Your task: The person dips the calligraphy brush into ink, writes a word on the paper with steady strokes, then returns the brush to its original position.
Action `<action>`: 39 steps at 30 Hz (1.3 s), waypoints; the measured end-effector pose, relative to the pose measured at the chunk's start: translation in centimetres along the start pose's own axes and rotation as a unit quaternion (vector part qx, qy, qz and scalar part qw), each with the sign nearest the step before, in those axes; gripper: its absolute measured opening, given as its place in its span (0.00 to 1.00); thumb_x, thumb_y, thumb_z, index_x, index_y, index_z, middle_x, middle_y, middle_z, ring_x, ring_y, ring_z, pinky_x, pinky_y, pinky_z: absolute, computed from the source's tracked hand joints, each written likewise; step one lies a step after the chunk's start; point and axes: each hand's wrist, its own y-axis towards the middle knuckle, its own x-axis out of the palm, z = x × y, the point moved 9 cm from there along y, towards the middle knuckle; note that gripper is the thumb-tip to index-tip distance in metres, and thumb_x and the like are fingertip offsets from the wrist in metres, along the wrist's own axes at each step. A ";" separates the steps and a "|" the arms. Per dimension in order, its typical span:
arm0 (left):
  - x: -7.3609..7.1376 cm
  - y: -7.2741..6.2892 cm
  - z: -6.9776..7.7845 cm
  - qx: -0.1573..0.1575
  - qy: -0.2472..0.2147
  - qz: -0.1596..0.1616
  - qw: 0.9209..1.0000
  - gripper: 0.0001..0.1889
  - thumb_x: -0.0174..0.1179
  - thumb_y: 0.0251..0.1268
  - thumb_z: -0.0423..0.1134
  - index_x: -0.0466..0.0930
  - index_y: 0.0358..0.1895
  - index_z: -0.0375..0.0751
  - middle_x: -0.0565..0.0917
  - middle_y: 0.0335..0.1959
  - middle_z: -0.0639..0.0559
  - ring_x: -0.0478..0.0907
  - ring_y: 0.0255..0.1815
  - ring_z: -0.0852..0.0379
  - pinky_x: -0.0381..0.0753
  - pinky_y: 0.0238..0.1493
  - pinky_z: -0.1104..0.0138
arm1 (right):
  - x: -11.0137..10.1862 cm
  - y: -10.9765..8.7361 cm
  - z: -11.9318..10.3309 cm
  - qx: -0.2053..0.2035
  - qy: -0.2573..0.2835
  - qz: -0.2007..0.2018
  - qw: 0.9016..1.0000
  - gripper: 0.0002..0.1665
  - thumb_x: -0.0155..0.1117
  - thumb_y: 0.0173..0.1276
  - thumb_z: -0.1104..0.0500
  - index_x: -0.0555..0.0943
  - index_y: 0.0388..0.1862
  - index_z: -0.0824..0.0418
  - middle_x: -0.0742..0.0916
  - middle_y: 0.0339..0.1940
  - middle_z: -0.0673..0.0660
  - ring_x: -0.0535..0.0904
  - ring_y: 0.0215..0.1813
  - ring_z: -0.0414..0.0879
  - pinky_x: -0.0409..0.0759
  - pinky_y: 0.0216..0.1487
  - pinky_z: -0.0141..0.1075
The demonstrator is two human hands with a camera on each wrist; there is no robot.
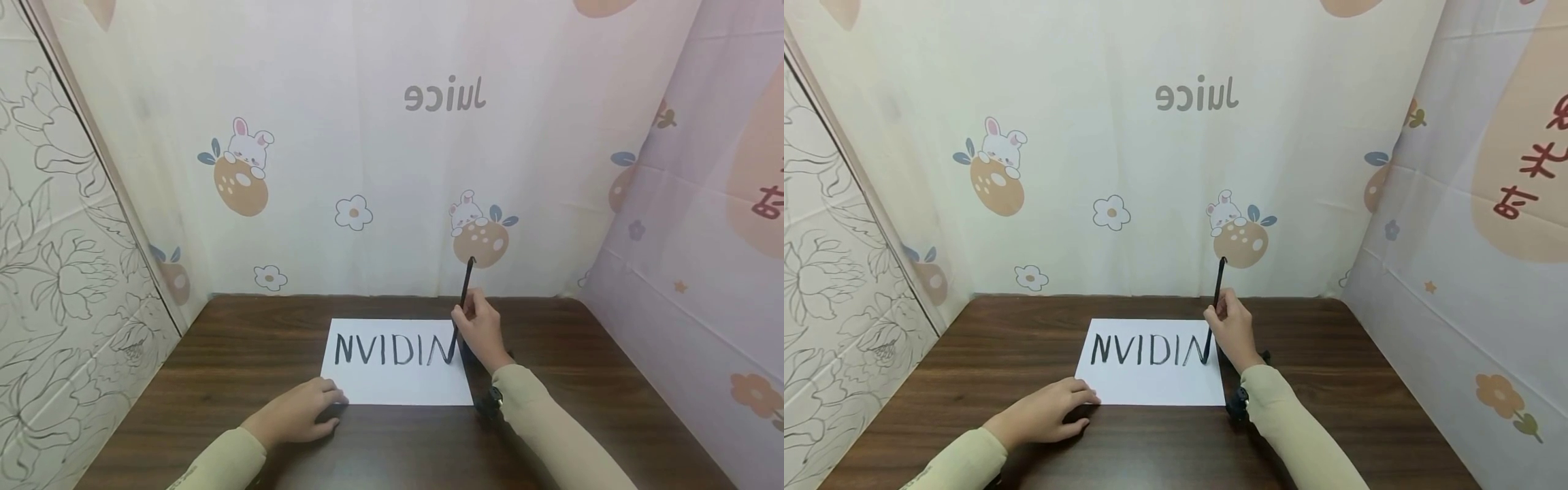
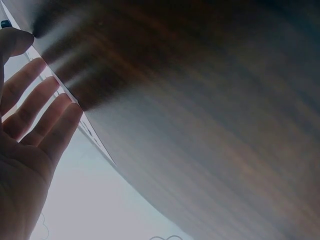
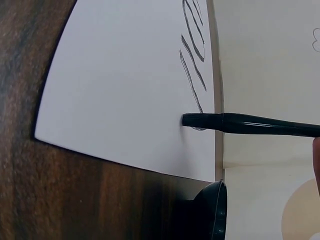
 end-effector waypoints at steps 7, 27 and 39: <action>0.2 -0.1 -0.2 -0.005 -0.001 -0.003 1.000 0.14 0.68 0.58 0.41 0.84 0.47 0.42 0.79 0.40 0.56 0.77 0.41 0.60 0.79 0.46 0.65 | -0.1 -0.1 -0.2 -0.001 0.001 -0.001 1.000 0.09 0.63 0.67 0.64 0.71 0.41 0.58 0.77 0.28 0.50 0.73 0.30 0.45 0.75 0.26 0.35; -0.1 0.0 0.0 0.003 -0.001 0.006 1.000 0.14 0.68 0.57 0.41 0.83 0.46 0.42 0.79 0.39 0.56 0.76 0.40 0.60 0.79 0.45 0.66 | -0.6 0.0 -0.4 -0.010 -0.016 -0.002 1.000 0.10 0.63 0.65 0.65 0.71 0.39 0.57 0.77 0.26 0.50 0.74 0.30 0.45 0.75 0.28 0.35; -0.2 0.0 0.1 0.001 -0.002 0.007 1.000 0.14 0.68 0.57 0.40 0.84 0.46 0.42 0.79 0.39 0.56 0.77 0.41 0.60 0.79 0.45 0.65 | -1.6 0.8 -0.7 0.002 0.019 0.032 0.999 0.09 0.62 0.67 0.65 0.71 0.41 0.58 0.79 0.29 0.52 0.76 0.32 0.45 0.77 0.28 0.32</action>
